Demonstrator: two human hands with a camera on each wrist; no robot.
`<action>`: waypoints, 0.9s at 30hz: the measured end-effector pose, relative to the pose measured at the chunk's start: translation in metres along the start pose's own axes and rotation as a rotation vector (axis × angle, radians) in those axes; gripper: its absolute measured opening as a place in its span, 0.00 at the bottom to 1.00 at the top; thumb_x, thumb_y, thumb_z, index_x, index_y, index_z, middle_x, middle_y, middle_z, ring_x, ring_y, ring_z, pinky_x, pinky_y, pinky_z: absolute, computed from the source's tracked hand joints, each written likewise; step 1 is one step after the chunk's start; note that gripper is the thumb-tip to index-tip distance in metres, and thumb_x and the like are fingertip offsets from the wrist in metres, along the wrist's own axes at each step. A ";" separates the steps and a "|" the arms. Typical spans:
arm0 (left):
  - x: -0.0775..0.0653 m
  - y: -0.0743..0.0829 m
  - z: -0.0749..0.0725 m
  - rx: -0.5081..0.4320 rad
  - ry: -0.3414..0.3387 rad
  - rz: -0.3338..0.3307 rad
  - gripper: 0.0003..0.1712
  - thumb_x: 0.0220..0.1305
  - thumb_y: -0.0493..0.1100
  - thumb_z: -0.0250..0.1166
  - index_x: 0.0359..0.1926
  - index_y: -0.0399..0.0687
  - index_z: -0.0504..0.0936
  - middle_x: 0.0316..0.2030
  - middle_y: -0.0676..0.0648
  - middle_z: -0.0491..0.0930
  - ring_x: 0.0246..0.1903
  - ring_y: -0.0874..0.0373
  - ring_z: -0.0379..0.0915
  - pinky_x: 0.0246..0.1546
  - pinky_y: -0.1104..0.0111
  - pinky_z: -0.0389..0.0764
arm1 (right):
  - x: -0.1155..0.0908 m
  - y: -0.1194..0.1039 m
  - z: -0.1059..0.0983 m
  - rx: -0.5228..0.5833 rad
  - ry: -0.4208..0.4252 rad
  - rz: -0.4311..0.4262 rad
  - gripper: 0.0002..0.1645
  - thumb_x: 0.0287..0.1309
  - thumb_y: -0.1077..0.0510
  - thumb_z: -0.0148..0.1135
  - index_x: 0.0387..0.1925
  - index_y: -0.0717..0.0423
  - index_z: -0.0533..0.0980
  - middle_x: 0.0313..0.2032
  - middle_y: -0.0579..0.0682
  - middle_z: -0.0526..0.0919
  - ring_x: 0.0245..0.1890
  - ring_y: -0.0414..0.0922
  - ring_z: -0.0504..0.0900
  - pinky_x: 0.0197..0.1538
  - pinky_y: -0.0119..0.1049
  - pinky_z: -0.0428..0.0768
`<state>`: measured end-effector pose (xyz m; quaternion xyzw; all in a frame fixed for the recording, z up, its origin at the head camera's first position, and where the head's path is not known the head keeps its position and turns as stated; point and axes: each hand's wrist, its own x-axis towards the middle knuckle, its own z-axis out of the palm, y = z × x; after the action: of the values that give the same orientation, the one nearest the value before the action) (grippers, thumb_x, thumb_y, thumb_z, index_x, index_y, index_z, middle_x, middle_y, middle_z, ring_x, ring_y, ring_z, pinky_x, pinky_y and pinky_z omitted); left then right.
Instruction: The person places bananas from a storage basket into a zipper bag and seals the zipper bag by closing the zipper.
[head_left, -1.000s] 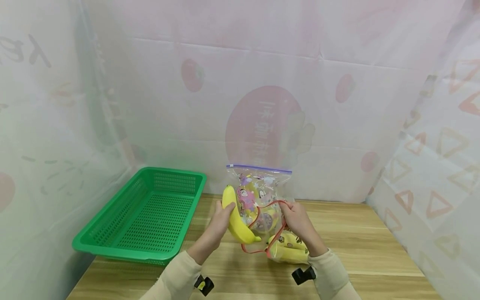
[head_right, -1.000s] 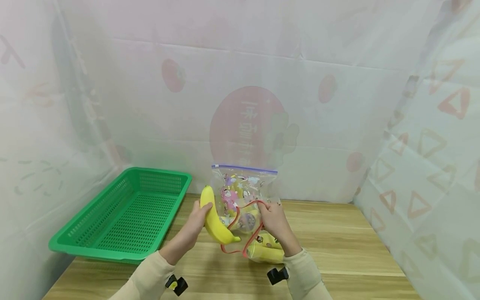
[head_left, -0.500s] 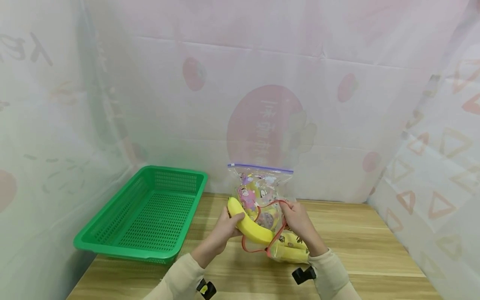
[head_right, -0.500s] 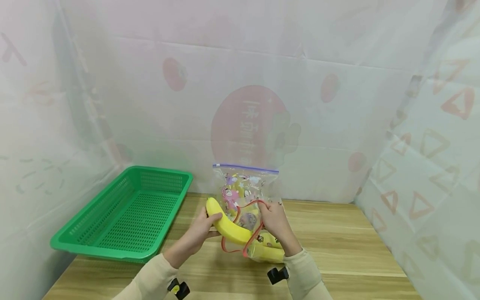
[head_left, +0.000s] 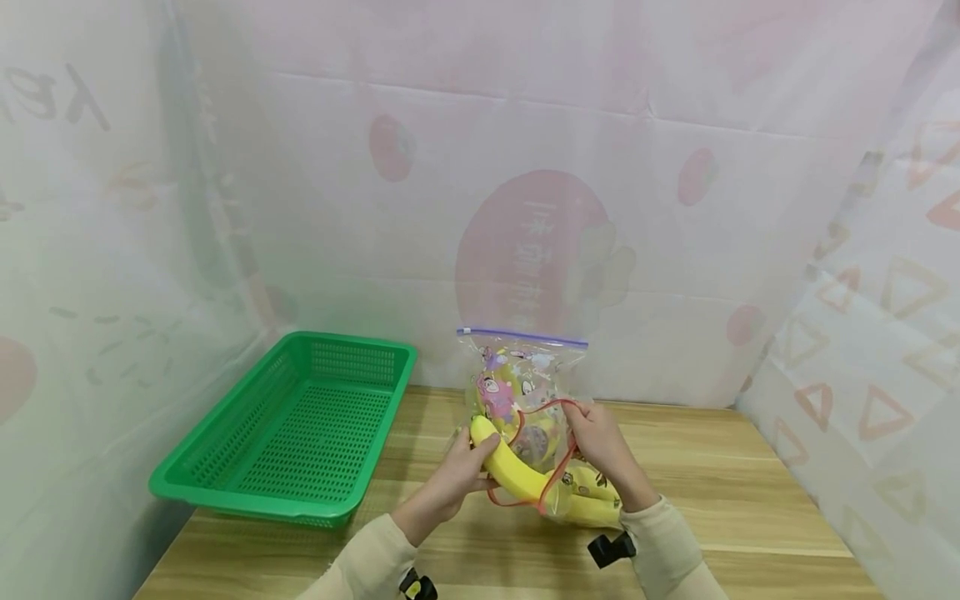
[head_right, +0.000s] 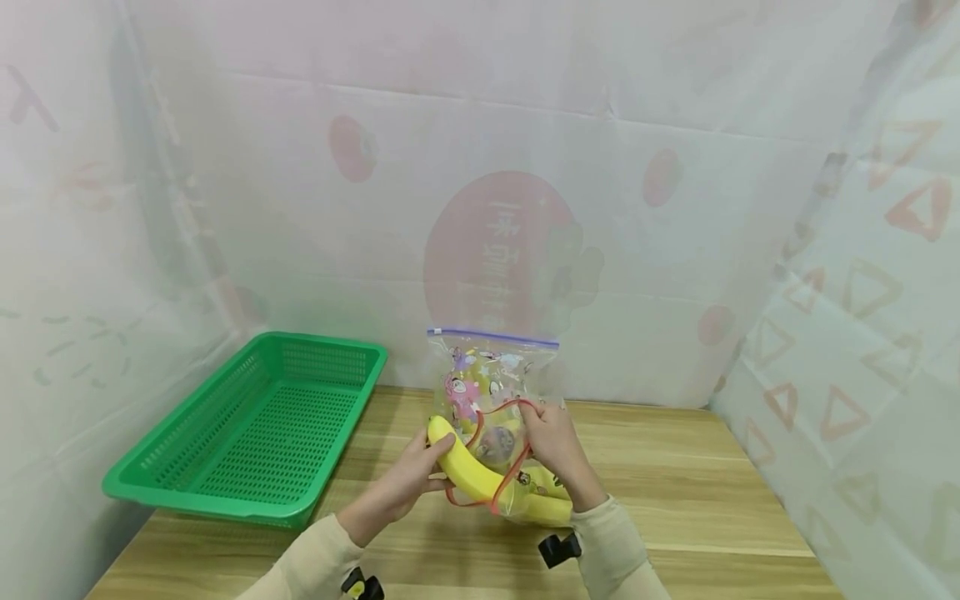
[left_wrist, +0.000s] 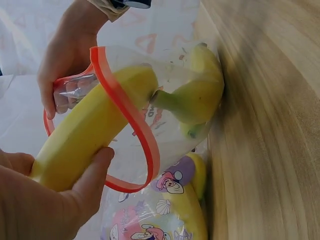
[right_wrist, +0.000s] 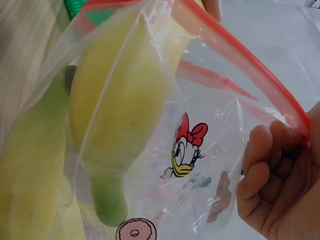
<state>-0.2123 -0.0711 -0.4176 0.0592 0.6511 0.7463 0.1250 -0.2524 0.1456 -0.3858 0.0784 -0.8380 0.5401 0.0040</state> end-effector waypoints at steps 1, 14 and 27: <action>0.000 0.000 0.000 0.025 0.001 0.000 0.30 0.73 0.48 0.50 0.62 0.29 0.53 0.49 0.32 0.67 0.48 0.40 0.73 0.42 0.51 0.78 | 0.000 0.000 0.000 -0.002 -0.001 -0.005 0.30 0.71 0.49 0.46 0.12 0.55 0.62 0.06 0.46 0.62 0.07 0.40 0.55 0.13 0.30 0.56; 0.002 -0.006 0.002 0.011 -0.044 -0.074 0.32 0.66 0.41 0.57 0.62 0.28 0.53 0.48 0.35 0.68 0.42 0.49 0.74 0.42 0.57 0.80 | -0.001 -0.002 0.003 -0.015 -0.018 -0.006 0.31 0.71 0.48 0.46 0.11 0.55 0.59 0.05 0.44 0.61 0.07 0.40 0.55 0.13 0.30 0.57; 0.013 -0.018 0.013 -0.060 -0.093 -0.117 0.27 0.69 0.42 0.53 0.60 0.26 0.62 0.48 0.37 0.75 0.50 0.45 0.74 0.48 0.58 0.77 | 0.004 -0.001 0.004 -0.035 -0.035 -0.031 0.31 0.71 0.50 0.45 0.10 0.55 0.61 0.06 0.45 0.62 0.07 0.40 0.55 0.12 0.29 0.57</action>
<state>-0.2195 -0.0535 -0.4344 0.0518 0.6242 0.7535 0.2000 -0.2554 0.1409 -0.3862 0.1005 -0.8459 0.5238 -0.0010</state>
